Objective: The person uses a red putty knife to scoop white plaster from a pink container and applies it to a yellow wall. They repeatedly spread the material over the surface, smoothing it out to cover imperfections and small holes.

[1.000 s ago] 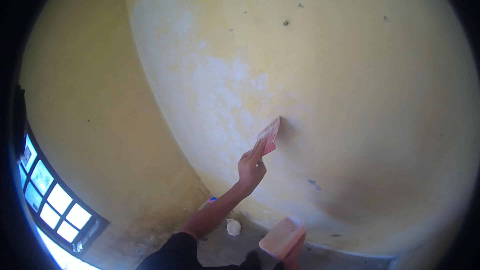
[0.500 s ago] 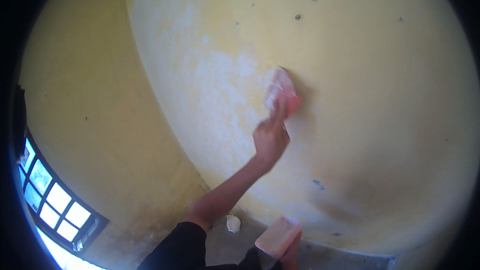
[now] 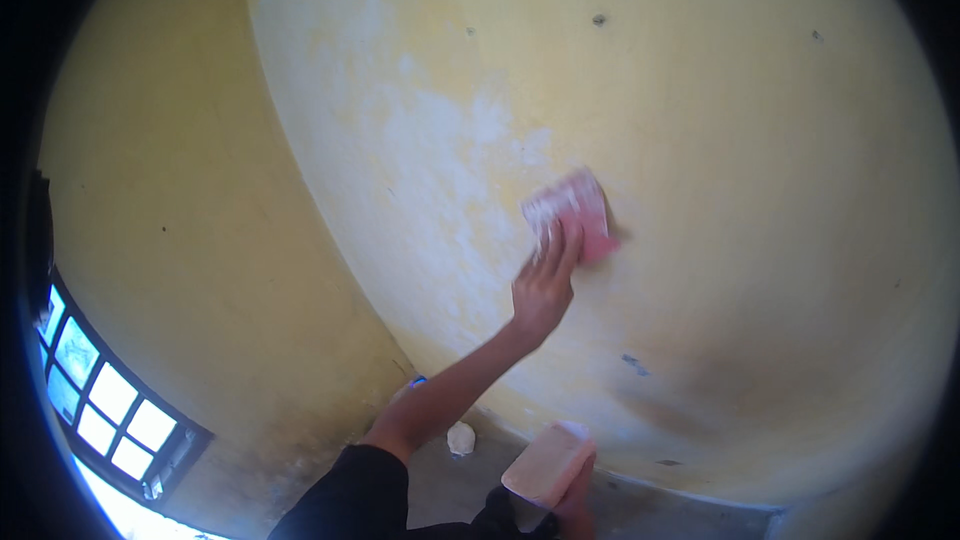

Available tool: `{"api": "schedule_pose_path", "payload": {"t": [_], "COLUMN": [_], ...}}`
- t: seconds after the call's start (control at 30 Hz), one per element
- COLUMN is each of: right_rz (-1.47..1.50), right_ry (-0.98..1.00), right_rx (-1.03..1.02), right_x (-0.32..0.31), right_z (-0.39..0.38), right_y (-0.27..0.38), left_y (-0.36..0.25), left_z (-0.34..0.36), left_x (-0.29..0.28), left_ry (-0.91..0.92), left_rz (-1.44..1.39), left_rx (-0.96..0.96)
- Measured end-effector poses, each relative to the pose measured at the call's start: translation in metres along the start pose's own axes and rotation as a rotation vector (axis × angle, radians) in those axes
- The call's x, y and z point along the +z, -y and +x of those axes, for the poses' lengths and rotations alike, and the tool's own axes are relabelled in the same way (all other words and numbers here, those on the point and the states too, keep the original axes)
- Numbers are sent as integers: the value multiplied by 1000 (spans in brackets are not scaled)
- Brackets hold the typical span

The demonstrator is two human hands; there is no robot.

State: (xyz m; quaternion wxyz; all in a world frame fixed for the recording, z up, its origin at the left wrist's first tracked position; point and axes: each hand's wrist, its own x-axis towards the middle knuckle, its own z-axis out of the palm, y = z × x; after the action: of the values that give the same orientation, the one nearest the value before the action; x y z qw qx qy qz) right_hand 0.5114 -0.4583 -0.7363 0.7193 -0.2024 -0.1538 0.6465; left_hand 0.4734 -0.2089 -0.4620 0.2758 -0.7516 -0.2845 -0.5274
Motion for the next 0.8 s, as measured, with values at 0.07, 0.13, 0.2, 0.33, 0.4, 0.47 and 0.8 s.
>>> {"api": "schedule_pose_path", "payload": {"t": [0.07, 0.13, 0.2, 0.33, 0.4, 0.47, 0.8], "right_rz": [76, -45, -22, 83, 76, 71, 13], "right_ry": [-38, -55, 3, -89, -114, -119, -73], "right_rx": [3, -104, -98, -53, -43, -40, -137], "right_x": [4, -1, -2, -8, -25, -30, 1], "right_z": [-5, -3, -5, -9, -7, -7, -6], "right_y": [-2, -6, 2, 11, 5, 4, 33], "left_y": [-14, -17, -7, 36, 61, 73, -42], "left_z": [-39, -55, -50, 24, 65, 92, 4], "left_x": [-15, -38, -58, -89, -90, -79, -48], "left_ry": [88, 105, 64, -233, -359, -365, 104], "left_rz": [-82, -274, -402, -296, -276, -256, -370], "left_rx": [-10, -138, -340, -723, -755, -731, -181]}}
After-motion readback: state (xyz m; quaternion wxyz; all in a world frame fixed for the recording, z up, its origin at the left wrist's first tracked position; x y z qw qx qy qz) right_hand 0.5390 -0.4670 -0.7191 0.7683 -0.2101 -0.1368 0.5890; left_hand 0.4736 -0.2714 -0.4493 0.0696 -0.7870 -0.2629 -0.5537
